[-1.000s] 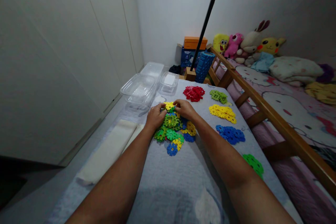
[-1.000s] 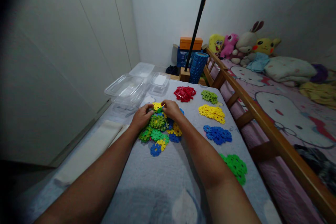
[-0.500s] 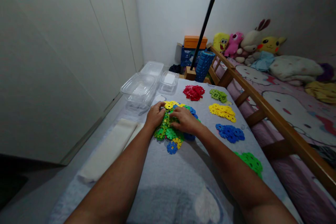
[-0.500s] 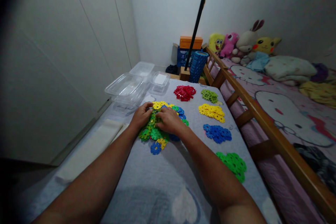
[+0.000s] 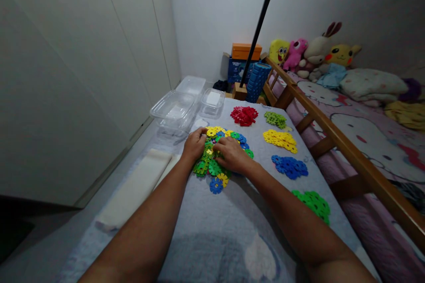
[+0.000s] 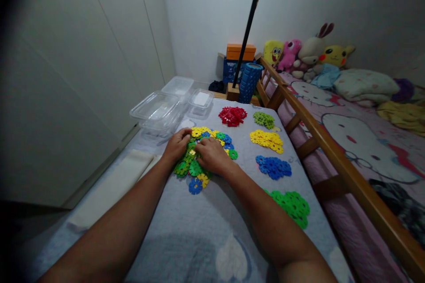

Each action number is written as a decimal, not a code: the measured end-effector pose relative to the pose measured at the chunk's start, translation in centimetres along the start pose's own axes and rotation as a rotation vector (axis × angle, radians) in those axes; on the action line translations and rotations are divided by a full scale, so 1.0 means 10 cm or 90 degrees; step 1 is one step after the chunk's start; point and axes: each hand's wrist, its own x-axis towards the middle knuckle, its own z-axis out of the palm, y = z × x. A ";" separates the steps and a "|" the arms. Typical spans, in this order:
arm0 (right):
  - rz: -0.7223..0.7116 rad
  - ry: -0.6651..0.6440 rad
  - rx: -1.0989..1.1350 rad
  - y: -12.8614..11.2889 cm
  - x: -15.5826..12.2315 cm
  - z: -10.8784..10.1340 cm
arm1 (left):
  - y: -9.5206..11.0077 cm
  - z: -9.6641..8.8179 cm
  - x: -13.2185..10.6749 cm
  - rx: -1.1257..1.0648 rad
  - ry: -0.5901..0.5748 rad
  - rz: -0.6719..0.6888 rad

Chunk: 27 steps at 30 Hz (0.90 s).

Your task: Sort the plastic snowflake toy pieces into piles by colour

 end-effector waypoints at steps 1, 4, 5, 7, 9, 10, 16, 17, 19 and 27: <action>0.000 0.006 0.000 0.02 -0.01 0.00 | 0.00 0.00 0.00 -0.003 0.002 -0.003; -0.003 0.035 0.025 0.09 -0.05 -0.01 | 0.01 0.00 0.00 -0.006 0.007 -0.007; -0.001 0.049 0.044 0.12 -0.06 -0.01 | 0.01 0.00 0.00 -0.007 0.006 -0.006; 0.008 0.077 0.088 0.18 -0.08 -0.01 | 0.01 0.00 0.00 -0.006 0.002 -0.004; 0.022 0.101 0.133 0.24 -0.11 -0.02 | 0.01 0.00 0.00 -0.006 0.003 -0.004; 0.033 0.115 0.155 0.26 -0.12 -0.03 | 0.00 0.00 0.00 -0.005 0.003 -0.004; 0.195 0.263 0.286 0.51 -0.18 -0.09 | 0.01 -0.01 0.00 0.011 -0.002 -0.004; 0.227 0.293 0.309 0.57 -0.19 -0.10 | 0.01 -0.01 0.00 0.015 -0.003 -0.003; 0.288 0.348 0.371 0.70 -0.22 -0.11 | 0.00 -0.01 0.00 0.022 -0.003 -0.001; 0.531 0.484 0.650 1.39 -0.34 -0.29 | -0.04 0.00 0.01 0.038 -0.006 0.006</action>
